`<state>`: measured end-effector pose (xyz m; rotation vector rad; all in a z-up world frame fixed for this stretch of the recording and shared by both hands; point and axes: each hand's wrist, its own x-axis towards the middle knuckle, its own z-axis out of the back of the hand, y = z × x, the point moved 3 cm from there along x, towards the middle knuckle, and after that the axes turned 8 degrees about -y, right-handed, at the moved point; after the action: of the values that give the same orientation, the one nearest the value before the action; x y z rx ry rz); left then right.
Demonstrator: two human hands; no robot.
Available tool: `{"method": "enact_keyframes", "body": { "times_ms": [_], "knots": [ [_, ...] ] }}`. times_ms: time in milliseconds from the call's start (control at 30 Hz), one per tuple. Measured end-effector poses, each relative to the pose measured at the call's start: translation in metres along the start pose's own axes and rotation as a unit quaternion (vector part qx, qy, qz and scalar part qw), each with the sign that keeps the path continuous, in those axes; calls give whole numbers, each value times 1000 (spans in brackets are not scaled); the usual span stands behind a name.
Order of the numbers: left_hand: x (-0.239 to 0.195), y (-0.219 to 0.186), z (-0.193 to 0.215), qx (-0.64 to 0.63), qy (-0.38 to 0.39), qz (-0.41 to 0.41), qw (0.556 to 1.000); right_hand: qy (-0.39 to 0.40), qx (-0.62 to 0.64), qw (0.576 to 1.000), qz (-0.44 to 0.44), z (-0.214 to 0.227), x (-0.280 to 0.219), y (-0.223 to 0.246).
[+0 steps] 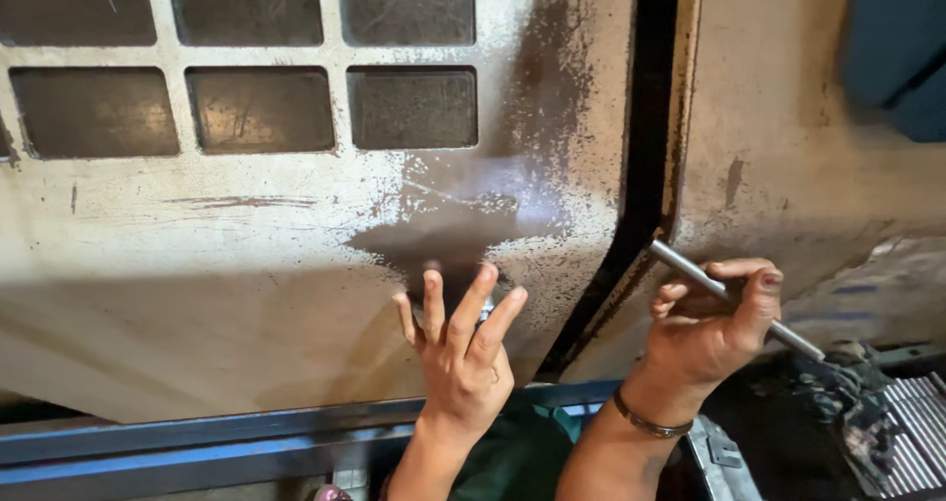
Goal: The person smooths a metal surface using a cylindrical metal rod, repeatedly rubbing the same area. The person also wipes the surface with a cloth and opens and closes a metal door during the process.
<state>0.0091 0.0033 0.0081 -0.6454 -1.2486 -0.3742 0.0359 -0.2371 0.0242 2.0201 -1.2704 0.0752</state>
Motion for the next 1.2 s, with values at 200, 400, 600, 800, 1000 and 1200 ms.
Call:
{"method": "enact_keyframes", "body": {
  "times_ms": [200, 400, 600, 800, 1000, 1200],
  "knots": [
    [0, 2, 1, -11, 4, -6, 1000, 29, 11, 999, -4, -3, 2, 3],
    [1, 0, 3, 3, 8, -5, 1000, 39, 5, 999, -17, -3, 3, 4],
    [3, -1, 5, 18, 9, -2, 1000, 72, 8, 997, -40, -3, 13, 11],
    [-1, -2, 1, 24, -18, 9, 999, 87, -12, 996, -32, 12, 34, 19],
    [-6, -2, -3, 63, -33, 8, 997, 96, 4, 995, -31, 28, 57, 23],
    [-2, -5, -1, 76, -42, -5, 996, 76, 12, 996, -47, 34, 67, 28]
  ]
}}
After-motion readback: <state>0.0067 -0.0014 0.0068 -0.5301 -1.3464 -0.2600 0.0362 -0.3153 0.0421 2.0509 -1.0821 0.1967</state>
